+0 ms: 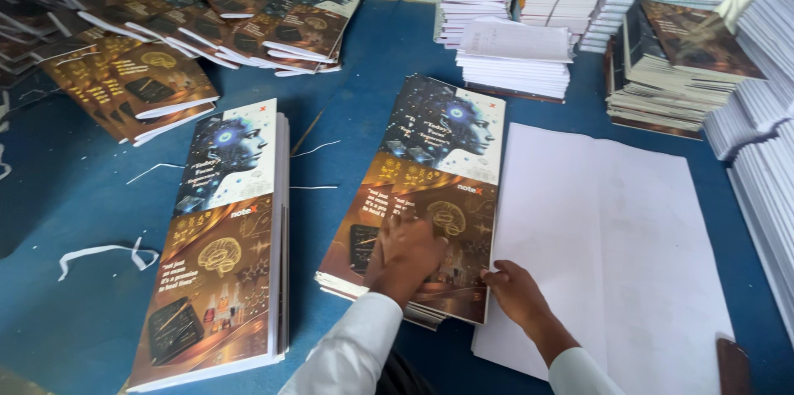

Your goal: The person assembles notebooks by inserting loose index pages into printed covers. They pick up a cover, place an index sheet inside, and then stack the completed unit. This process is repeated multiple times.

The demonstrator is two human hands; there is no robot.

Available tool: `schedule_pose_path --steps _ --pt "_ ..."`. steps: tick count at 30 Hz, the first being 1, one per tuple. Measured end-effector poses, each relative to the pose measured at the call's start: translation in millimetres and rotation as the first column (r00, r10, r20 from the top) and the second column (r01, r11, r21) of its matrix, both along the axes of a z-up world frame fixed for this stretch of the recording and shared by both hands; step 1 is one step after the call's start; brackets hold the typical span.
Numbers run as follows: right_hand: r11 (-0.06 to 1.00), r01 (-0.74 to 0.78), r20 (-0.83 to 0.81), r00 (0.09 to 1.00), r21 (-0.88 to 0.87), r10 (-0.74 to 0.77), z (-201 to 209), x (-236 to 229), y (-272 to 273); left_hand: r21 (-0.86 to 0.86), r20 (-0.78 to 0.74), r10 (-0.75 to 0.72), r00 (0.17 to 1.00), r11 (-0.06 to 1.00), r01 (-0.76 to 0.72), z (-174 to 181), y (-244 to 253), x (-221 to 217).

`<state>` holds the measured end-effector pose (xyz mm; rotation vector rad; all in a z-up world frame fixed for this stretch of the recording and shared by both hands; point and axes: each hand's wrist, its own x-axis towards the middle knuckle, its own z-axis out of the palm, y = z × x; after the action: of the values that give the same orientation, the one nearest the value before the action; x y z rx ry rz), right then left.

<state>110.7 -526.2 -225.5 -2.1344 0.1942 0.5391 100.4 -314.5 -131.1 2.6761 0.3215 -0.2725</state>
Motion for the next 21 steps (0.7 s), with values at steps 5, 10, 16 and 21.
schedule_pose_path --steps 5,10,16,21 --pt "0.977 -0.059 -0.029 0.997 0.203 0.067 -12 -2 -10 -0.085 0.356 -0.236 0.904 0.955 0.283 -46 -37 -16" --pt "0.992 -0.124 0.113 0.986 0.024 0.120 -4 -11 -27 0.060 0.176 -0.329 0.928 0.944 0.323 -31 -61 -32" --pt "0.842 -0.378 0.059 0.900 -0.385 0.431 69 -61 -44 0.249 -0.044 -0.261 0.964 0.932 0.263 -6 -62 -33" --pt "0.738 -0.509 -0.066 0.839 -0.444 0.540 103 -87 -49 0.345 -0.115 -0.176 0.978 0.916 0.206 -14 -59 -29"
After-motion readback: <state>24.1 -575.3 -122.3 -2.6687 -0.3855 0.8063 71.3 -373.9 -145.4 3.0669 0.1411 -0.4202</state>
